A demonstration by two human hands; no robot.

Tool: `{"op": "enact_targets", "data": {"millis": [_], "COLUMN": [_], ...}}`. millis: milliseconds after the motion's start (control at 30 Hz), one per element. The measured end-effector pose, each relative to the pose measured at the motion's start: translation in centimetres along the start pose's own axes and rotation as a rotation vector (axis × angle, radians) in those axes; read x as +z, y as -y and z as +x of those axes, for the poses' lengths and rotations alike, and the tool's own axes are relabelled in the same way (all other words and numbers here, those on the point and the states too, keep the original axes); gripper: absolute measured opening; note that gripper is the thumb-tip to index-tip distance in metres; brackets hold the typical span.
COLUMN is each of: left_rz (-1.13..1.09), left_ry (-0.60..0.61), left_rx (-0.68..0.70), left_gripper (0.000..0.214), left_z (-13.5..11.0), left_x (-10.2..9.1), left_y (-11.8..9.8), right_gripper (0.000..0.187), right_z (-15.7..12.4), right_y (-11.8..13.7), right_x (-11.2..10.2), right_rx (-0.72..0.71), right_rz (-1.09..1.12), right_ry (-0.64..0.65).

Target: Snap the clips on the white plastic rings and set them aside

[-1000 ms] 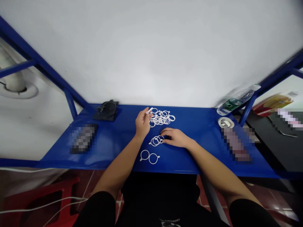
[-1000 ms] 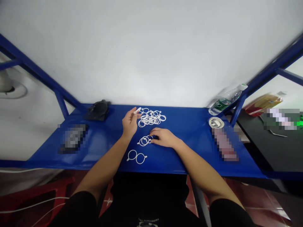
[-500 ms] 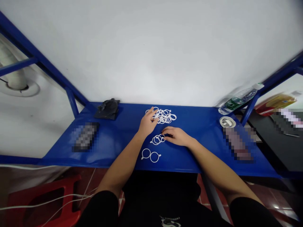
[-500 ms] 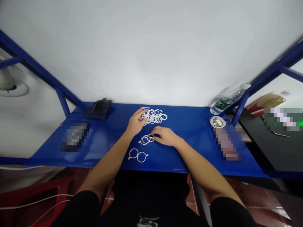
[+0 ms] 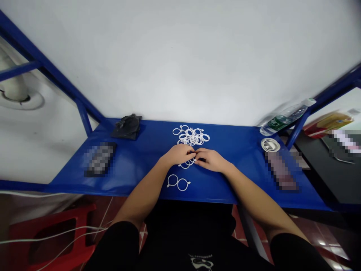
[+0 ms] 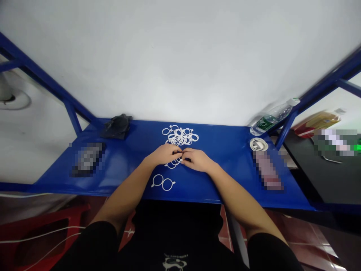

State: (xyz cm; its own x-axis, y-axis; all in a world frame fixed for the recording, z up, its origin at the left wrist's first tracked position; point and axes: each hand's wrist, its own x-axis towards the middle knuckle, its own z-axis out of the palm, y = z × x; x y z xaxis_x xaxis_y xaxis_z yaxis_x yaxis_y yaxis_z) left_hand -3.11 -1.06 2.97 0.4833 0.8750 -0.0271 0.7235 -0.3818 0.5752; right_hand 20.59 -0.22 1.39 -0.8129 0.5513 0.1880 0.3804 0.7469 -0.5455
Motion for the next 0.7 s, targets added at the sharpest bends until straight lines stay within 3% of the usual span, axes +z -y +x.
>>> {"op": "enact_targets", "data": {"millis": [400, 700], "left_rz": [-0.128, -0.296], "left_ry": [-0.172, -0.541], "left_rx": [0.113, 0.176], "left_gripper": [0.035, 0.024], "left_z": [0.0, 0.4], "left_x": [-0.4, 0.4], "left_y": [-0.7, -0.5], "right_gripper": [0.033, 0.049], "right_z": [0.0, -0.3], "right_y": [0.2, -0.2], "right_x": [-0.3, -0.4], "right_rx": [0.253, 0.268], "right_rz": [-0.042, 0.058], "right_ry": [-0.213, -0.433]}}
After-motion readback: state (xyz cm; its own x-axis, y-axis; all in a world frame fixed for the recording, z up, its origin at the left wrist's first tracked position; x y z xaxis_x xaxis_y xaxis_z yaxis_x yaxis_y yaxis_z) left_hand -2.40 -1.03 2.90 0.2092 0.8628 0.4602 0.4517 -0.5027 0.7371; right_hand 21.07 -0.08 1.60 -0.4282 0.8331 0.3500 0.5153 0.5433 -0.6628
